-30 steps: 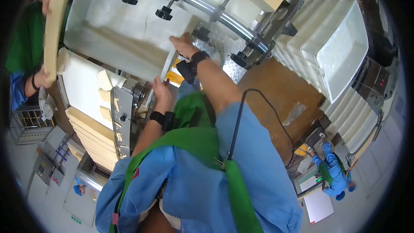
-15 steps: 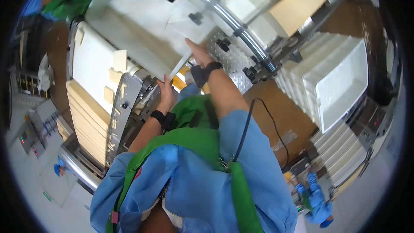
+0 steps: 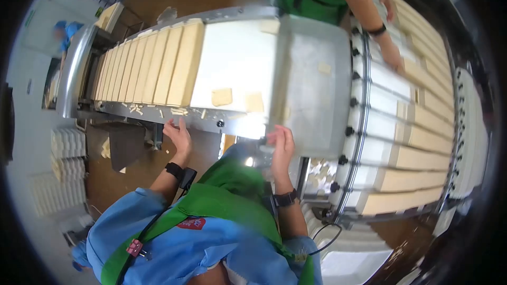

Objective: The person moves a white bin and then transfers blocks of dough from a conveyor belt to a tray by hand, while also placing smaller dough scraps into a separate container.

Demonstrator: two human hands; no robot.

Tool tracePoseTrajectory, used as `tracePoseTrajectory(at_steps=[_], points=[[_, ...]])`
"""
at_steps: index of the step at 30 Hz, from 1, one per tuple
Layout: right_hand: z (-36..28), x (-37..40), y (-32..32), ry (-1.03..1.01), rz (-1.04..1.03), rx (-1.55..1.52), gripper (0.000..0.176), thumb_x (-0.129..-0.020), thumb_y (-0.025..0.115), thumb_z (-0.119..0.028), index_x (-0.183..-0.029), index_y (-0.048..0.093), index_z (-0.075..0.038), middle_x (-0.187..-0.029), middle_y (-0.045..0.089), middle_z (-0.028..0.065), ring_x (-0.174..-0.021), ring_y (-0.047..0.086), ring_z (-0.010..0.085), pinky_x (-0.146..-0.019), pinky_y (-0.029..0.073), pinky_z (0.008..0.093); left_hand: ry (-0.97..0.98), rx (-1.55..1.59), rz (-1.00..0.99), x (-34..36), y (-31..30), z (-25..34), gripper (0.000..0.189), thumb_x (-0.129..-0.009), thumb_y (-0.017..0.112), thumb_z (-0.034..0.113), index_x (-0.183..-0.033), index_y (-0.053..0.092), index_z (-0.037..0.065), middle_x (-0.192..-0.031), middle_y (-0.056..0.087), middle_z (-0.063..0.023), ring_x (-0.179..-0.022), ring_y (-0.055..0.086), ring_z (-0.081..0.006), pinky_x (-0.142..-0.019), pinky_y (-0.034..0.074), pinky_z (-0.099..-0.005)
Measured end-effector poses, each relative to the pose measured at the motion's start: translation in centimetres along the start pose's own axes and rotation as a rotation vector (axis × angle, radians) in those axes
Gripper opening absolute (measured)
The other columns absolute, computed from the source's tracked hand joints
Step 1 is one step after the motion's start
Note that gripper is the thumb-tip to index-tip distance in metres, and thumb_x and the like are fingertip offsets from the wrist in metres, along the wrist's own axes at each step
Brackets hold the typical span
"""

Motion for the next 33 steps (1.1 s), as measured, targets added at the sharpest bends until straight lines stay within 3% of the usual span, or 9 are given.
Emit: tracePoseTrajectory(at_steps=[3,6,9,15,22,24,27,32,33], points=[[-4.8,-5.2,9.0,-0.199,-0.212,0.325,0.025,-0.103,0.061,-0.015,-0.123,0.066,-0.001,-0.104,0.070,0.0077,-0.090,0.065,0.0161,-0.083,0.054,0.0296,0.063,0.021,0.072,-2.3,0.1,1.8,0.069,-0.096,0.073,0.032,-0.139,0.040,-0.010,-0.135,0.037,-0.0304,-0.121,0.046,-0.0422,-0.106,0.040,-0.0472],[-5.8,-11.5,18.4,-0.638,-0.407,0.677,0.029,-0.099,0.067,-0.012,-0.126,0.066,-0.001,-0.109,0.068,0.0115,-0.096,0.068,0.0213,-0.086,0.055,0.0322,0.203,0.000,0.055,-4.1,0.4,3.1,0.079,-0.090,0.080,0.030,-0.144,0.037,-0.010,-0.137,0.034,-0.0313,-0.126,0.043,-0.0467,-0.110,0.039,-0.0477],[-5.1,-16.6,28.0,-0.909,-0.554,0.955,0.042,-0.092,0.071,-0.018,-0.130,0.064,0.000,-0.120,0.063,0.0213,-0.118,0.057,0.0391,-0.102,0.049,0.0462,0.216,0.011,-0.016,-5.9,0.6,5.5,0.084,-0.086,0.084,0.024,-0.147,0.036,-0.008,-0.138,0.033,-0.0314,-0.127,0.043,-0.0494,-0.111,0.039,-0.0492],[-0.2,-25.7,41.1,-1.034,-0.635,1.166,0.051,-0.089,0.074,-0.023,-0.130,0.062,0.004,-0.126,0.057,0.0219,-0.121,0.051,0.0395,-0.102,0.045,0.0496,0.166,-0.001,-0.187,-7.9,0.1,7.4,0.087,-0.082,0.084,0.018,-0.150,0.035,-0.008,-0.135,0.036,-0.0296,-0.120,0.051,-0.0491,-0.101,0.049,-0.0506],[0.8,-28.2,45.7,-0.951,-0.536,1.649,0.054,-0.090,0.072,-0.036,-0.128,0.063,0.000,-0.120,0.059,0.0199,-0.119,0.053,0.0358,-0.101,0.044,0.0495,0.056,-0.063,-0.314,-9.0,0.0,8.1,0.092,-0.082,0.085,0.021,-0.152,0.032,-0.006,-0.138,0.037,-0.0290,-0.124,0.051,-0.0492,-0.104,0.048,-0.0503],[2.1,-29.1,45.7,-1.047,-0.571,1.601,0.055,-0.091,0.070,-0.038,-0.129,0.063,0.002,-0.112,0.063,0.0198,-0.114,0.058,0.0367,-0.101,0.044,0.0505,0.078,-0.096,-0.294,-8.9,0.2,8.0,0.089,-0.082,0.083,0.022,-0.150,0.033,-0.006,-0.138,0.038,-0.0302,-0.124,0.051,-0.0503,-0.103,0.047,-0.0523],[4.2,-30.7,44.1,-0.860,-0.668,1.423,0.056,-0.099,0.064,-0.037,-0.135,0.056,0.005,-0.138,0.062,0.0253,-0.121,0.061,0.0399,-0.111,0.043,0.0520,0.097,-0.123,-0.278,-8.8,1.2,8.5,0.088,-0.080,0.082,0.023,-0.147,0.035,-0.007,-0.140,0.040,-0.0329,-0.125,0.049,-0.0531,-0.104,0.045,-0.0565],[0.8,-32.0,35.4,-1.062,-0.304,1.049,0.053,-0.098,0.064,-0.043,-0.134,0.062,-0.004,-0.134,0.067,0.0138,-0.123,0.064,0.0280,-0.101,0.050,0.0464,0.309,-0.317,-0.274,-8.7,3.3,9.1,0.089,-0.075,0.089,0.023,-0.145,0.040,-0.002,-0.135,0.045,-0.0276,-0.122,0.054,-0.0493,-0.101,0.048,-0.0554],[-4.3,-30.0,32.9,-0.745,-0.359,1.219,0.052,-0.094,0.066,-0.048,-0.121,0.070,-0.003,-0.127,0.067,0.0173,-0.118,0.064,0.0316,-0.098,0.052,0.0471,0.342,-0.307,-0.294,-8.6,3.8,9.3,0.089,-0.075,0.089,0.023,-0.145,0.040,-0.002,-0.135,0.045,-0.0276,-0.122,0.054,-0.0493,-0.101,0.048,-0.0554]])
Point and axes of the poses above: each hand's wrist, its own x-axis away from the middle knuckle, its own y-axis out of the palm, z = x × y, the point moved 1 cm from there along -x, towards the middle knuckle
